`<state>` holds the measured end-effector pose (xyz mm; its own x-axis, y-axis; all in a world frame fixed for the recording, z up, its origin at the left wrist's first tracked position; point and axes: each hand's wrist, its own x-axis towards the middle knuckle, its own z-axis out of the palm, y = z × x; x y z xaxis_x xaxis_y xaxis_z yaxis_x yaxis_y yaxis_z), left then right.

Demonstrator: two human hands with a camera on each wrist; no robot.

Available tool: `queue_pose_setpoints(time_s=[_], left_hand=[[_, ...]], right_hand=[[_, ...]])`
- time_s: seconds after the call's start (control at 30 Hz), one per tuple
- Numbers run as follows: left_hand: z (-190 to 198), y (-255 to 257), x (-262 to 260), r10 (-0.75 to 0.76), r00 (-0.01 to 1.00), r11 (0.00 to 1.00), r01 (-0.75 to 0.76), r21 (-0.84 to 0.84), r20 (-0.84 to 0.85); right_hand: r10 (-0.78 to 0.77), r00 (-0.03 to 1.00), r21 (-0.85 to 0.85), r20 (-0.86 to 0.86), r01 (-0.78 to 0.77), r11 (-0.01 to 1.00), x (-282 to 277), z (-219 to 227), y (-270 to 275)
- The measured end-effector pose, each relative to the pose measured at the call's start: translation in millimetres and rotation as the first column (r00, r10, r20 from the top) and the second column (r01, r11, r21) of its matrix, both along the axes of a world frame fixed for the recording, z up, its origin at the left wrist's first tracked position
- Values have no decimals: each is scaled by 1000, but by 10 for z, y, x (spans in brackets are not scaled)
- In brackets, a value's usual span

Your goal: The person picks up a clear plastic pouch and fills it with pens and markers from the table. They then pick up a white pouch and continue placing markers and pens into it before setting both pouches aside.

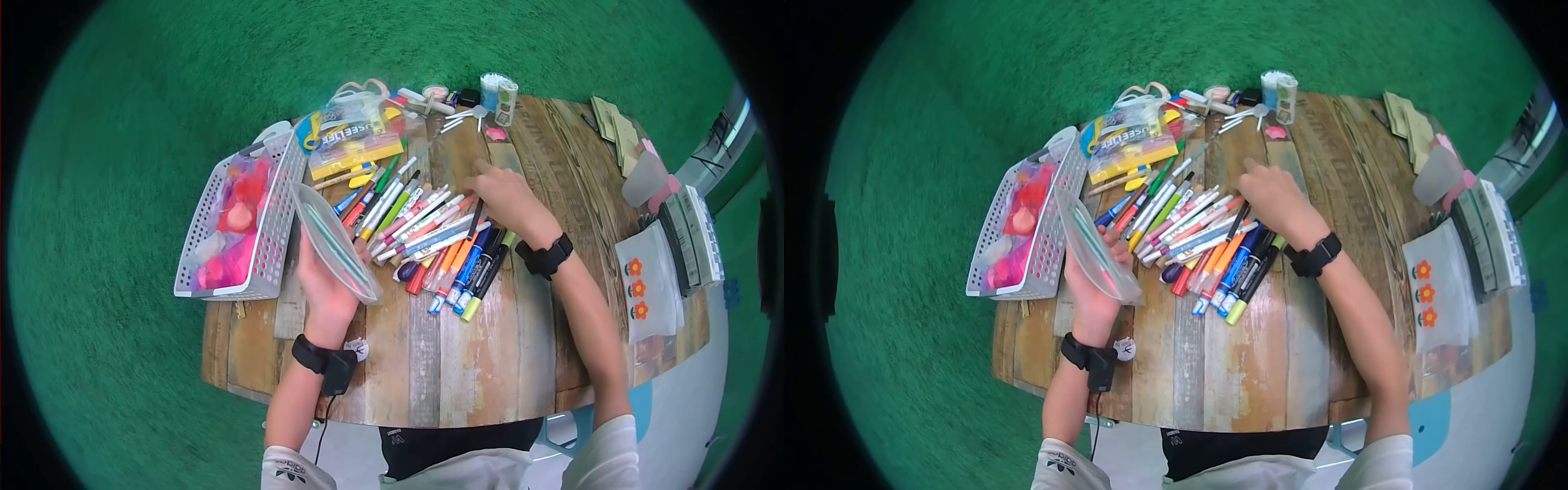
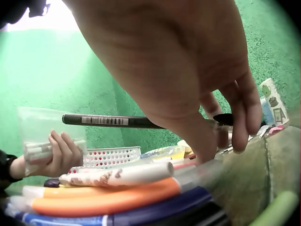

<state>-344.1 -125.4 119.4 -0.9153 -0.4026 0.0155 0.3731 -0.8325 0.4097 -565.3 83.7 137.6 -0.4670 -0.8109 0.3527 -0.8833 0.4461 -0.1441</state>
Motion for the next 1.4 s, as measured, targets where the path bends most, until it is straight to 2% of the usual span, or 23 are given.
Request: queue_pose_setpoints(time_s=[0.07, 0.17, 0.23, 0.33, 0.57, 0.67, 0.73, 0.77, 0.83, 0.87, 0.9, 0.97, 1.03, 1.1, 1.23, 1.4], left_hand=[[-5, 2, -3, -3, 1000, 1000, 3, -14, 1], [-14, -3, 2, -20, 1000, 1000, 20, 1, -18], [-17, -15, 1, -21, 999, 1000, 21, -10, -27], [5, -10, 6, 1, 1000, 1000, -1, -2, 0], [11, -34, 5, -14, 999, 1000, 15, 24, -33], [58, 0, -5, -19, 999, 999, 21, 49, -32], [106, 66, -21, 114, 980, 994, -111, -22, 162], [150, 117, -31, 122, 979, 993, -119, -28, 162], [240, 198, -49, 184, 940, 981, -159, -108, 286], [120, 115, -22, 74, 983, 995, -62, -72, 166], [134, 123, -10, 76, 983, 995, -64, -77, 166], [193, 189, -9, 38, 986, 982, -7, -188, 160], [264, 281, -16, 75, 978, 975, -31, -219, 197], [209, 259, -28, 48, 981, 982, -12, -187, 187], [122, 200, -11, 2, 983, 986, 29, -165, 182], [120, 233, -36, 41, 989, 980, -11, -199, 145]], right_hand=[[21, 1000, -34, -3, -21, 999, -5, 3, -6], [48, 999, 31, 15, -48, 998, -67, 129, 8], [82, 996, -57, 32, -80, 995, -76, 244, 46], [117, 991, -81, 66, -112, 990, -35, 428, 96], [156, 983, -40, 98, -153, 987, 206, 763, 151], [209, 970, -146, 128, -190, 971, 332, 945, 164], [198, 944, -266, 264, -126, 956, 450, 1094, 177], [207, 942, -273, 263, -133, 953, 505, 1141, 174], [239, 887, -384, 396, -76, 920, 612, 1192, 166], [261, 880, -458, 397, -56, 887, 672, 1179, 137], [265, 879, -463, 396, -58, 885, 740, 1195, 119], [329, 899, -485, 289, -158, 860, 854, 1247, 94], [368, 900, -524, 235, -202, 828, 864, 1159, 38], [332, 918, -608, 218, -138, 782, 880, 1136, 10], [338, 886, -650, 316, -57, 757, 896, 1218, 43], [359, 888, -627, 287, -109, 771, 892, 1132, -11]])
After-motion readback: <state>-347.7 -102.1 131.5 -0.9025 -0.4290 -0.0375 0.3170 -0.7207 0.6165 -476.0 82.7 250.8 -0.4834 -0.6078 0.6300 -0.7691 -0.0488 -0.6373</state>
